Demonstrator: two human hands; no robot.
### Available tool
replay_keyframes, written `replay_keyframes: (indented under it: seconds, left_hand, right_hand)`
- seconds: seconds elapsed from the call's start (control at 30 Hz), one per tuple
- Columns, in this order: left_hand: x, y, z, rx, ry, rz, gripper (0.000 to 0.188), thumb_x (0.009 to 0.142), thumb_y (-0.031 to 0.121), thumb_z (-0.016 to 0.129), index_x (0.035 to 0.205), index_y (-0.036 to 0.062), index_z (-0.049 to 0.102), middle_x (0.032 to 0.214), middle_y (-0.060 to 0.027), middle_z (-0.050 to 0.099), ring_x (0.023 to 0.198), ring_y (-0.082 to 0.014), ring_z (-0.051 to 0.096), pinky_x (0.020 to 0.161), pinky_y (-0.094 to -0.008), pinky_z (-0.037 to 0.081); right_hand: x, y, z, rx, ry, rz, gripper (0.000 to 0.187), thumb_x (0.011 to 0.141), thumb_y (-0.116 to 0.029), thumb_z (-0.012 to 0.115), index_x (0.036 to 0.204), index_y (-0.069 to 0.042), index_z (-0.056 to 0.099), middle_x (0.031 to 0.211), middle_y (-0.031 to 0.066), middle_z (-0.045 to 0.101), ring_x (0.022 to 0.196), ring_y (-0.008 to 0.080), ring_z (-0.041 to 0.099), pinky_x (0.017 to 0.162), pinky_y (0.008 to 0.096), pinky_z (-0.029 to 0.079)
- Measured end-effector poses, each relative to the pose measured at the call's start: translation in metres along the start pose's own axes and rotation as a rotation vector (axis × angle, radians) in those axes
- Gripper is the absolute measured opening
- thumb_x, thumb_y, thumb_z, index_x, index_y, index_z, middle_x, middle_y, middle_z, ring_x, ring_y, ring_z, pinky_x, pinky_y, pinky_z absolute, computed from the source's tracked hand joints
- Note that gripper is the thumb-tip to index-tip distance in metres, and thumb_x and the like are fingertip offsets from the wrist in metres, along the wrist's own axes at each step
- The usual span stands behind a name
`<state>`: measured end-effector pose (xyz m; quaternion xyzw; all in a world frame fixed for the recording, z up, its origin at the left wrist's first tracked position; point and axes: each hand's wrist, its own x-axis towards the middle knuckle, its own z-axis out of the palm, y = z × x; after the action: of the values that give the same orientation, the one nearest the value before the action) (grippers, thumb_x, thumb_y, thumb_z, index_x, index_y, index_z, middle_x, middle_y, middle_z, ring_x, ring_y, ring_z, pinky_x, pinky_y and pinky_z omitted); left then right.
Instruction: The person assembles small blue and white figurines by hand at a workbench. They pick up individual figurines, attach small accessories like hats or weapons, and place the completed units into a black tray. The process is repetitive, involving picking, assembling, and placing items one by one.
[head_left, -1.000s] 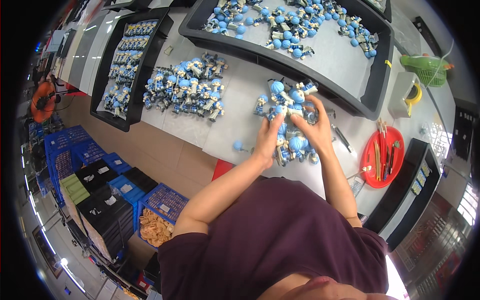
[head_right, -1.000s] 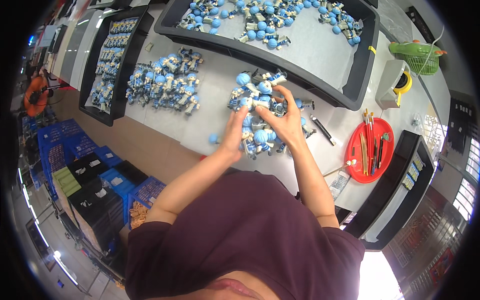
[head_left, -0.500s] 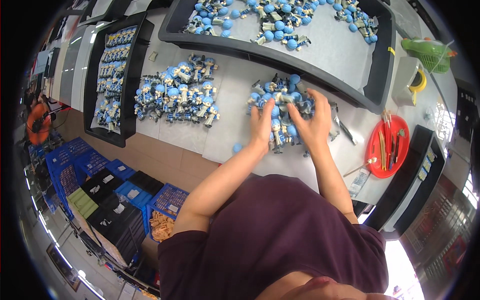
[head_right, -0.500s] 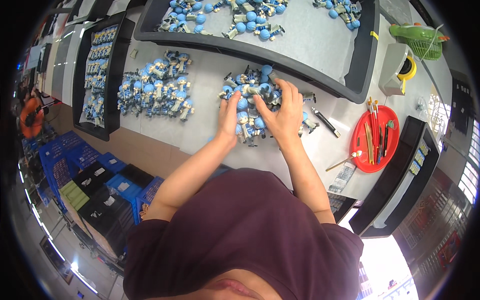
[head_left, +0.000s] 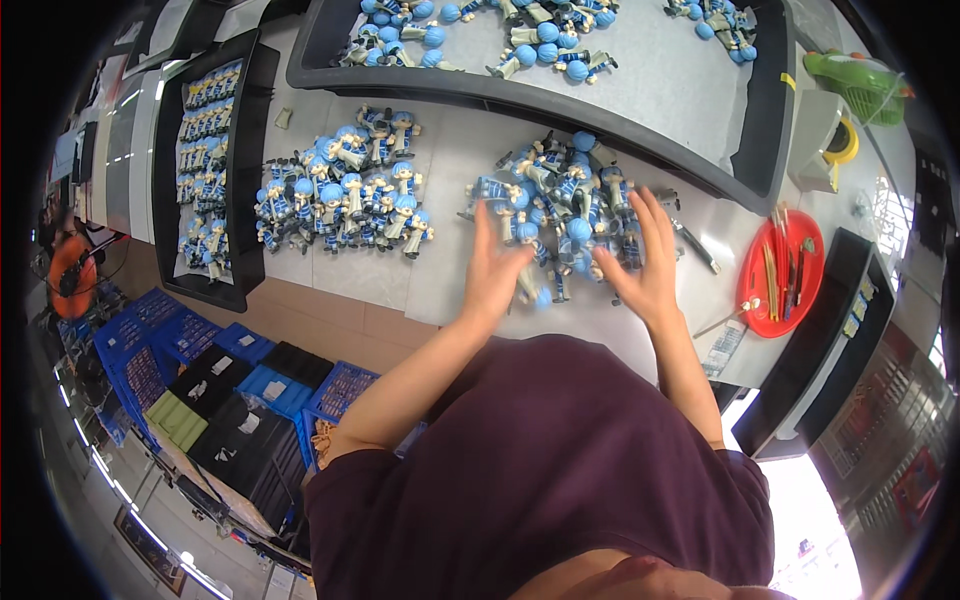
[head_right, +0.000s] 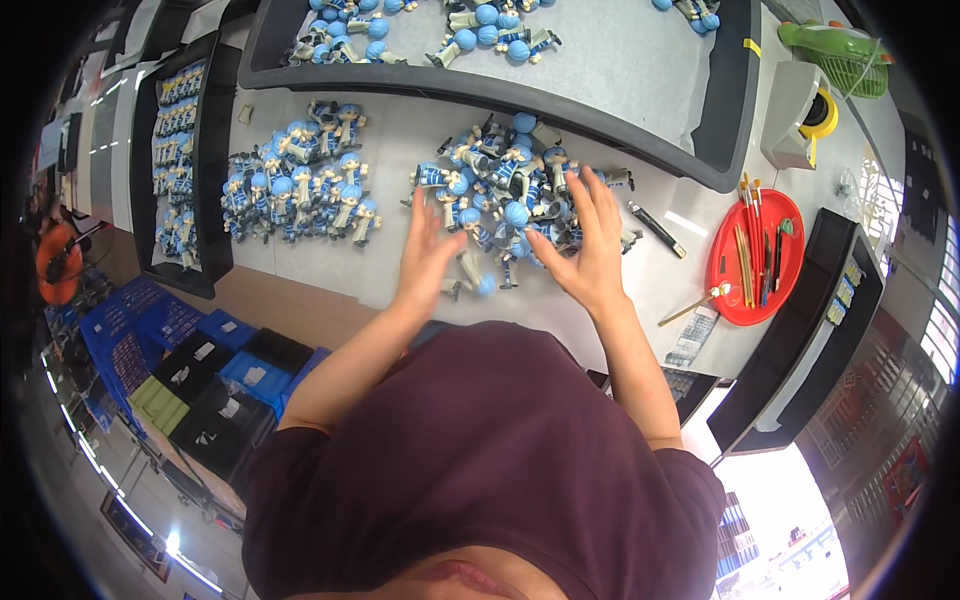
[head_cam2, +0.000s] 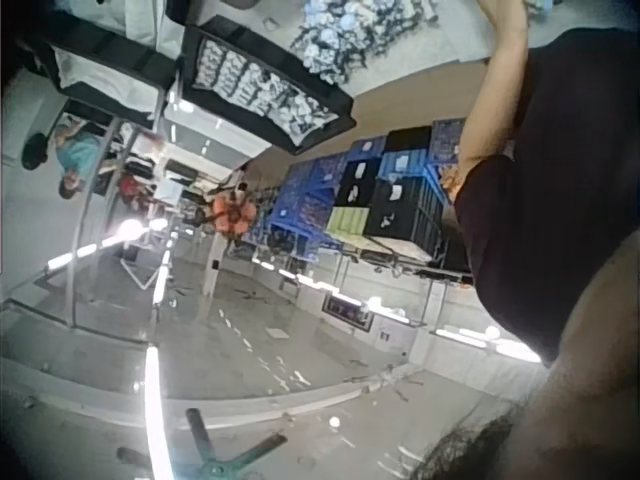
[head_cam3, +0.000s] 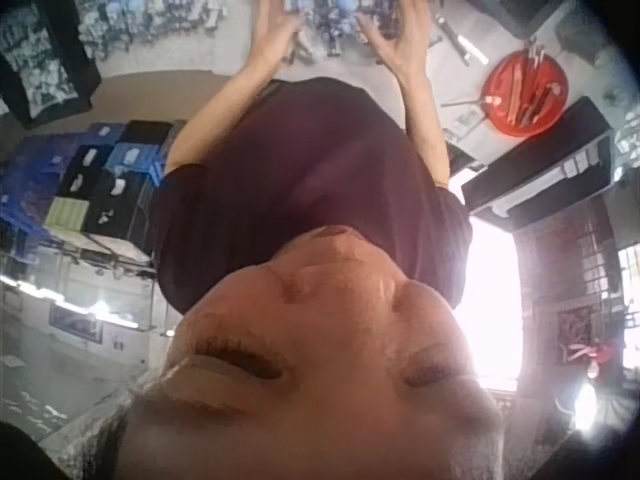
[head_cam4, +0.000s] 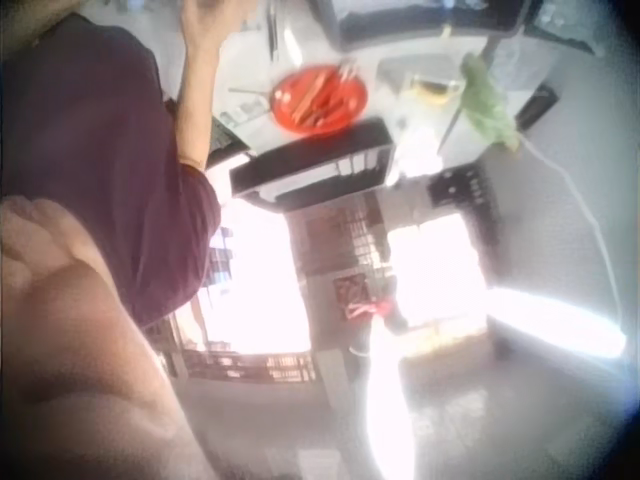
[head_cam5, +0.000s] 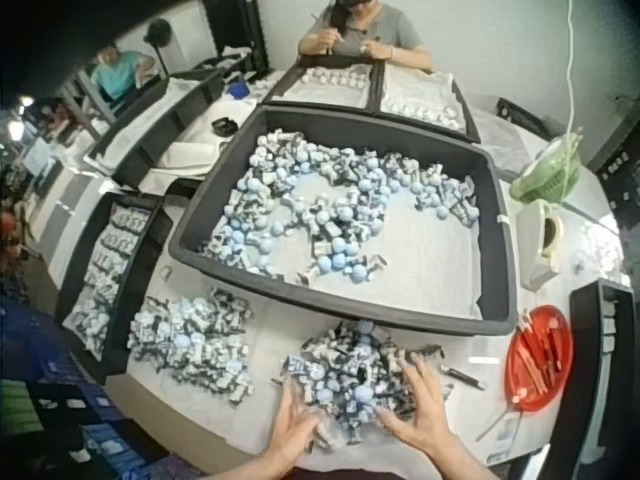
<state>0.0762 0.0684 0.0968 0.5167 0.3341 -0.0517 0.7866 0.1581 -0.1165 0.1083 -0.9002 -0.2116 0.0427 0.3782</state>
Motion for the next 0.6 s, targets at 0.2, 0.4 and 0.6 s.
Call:
replay_keyframes:
  seconds: [0.2,0.4,0.6]
  left_hand:
    - [-0.017,-0.034,-0.087,0.931,-0.405,0.787,0.074,0.070,0.017,0.069,0.130,0.0041,0.029,0.134,-0.0284,0.021,0.120,-0.0413,0.032,0.096,-0.0476,0.033]
    - [0.010,-0.061,-0.089,1.224,-0.501,0.840,0.078,0.064,0.030,0.074,0.125,0.0035,0.033,0.127,-0.0255,0.027,0.120,-0.0441,0.028,0.097,-0.0492,0.030]
    - [0.012,-0.092,-0.086,1.021,-0.294,1.008,0.068,0.067,0.030,0.073,0.117,0.0010,0.037,0.117,-0.0198,0.032,0.113,-0.0390,0.032,0.096,-0.0463,0.029]
  right_hand:
    - [-0.042,0.009,0.006,0.079,0.248,-0.108,0.050,0.065,-0.002,0.067,0.111,0.001,0.048,0.110,0.0199,0.053,0.099,0.0322,0.050,0.086,0.0395,0.038]
    - [-0.102,0.022,0.036,0.222,0.389,-0.126,0.035,0.067,0.007,0.060,0.100,0.001,0.050,0.086,0.0153,0.055,0.073,0.0243,0.053,0.065,0.0330,0.043]
    - [-0.154,0.020,0.076,0.298,0.491,-0.154,0.032,0.068,0.007,0.060,0.098,0.001,0.051,0.082,0.0152,0.056,0.060,0.0170,0.052,0.045,0.0209,0.038]
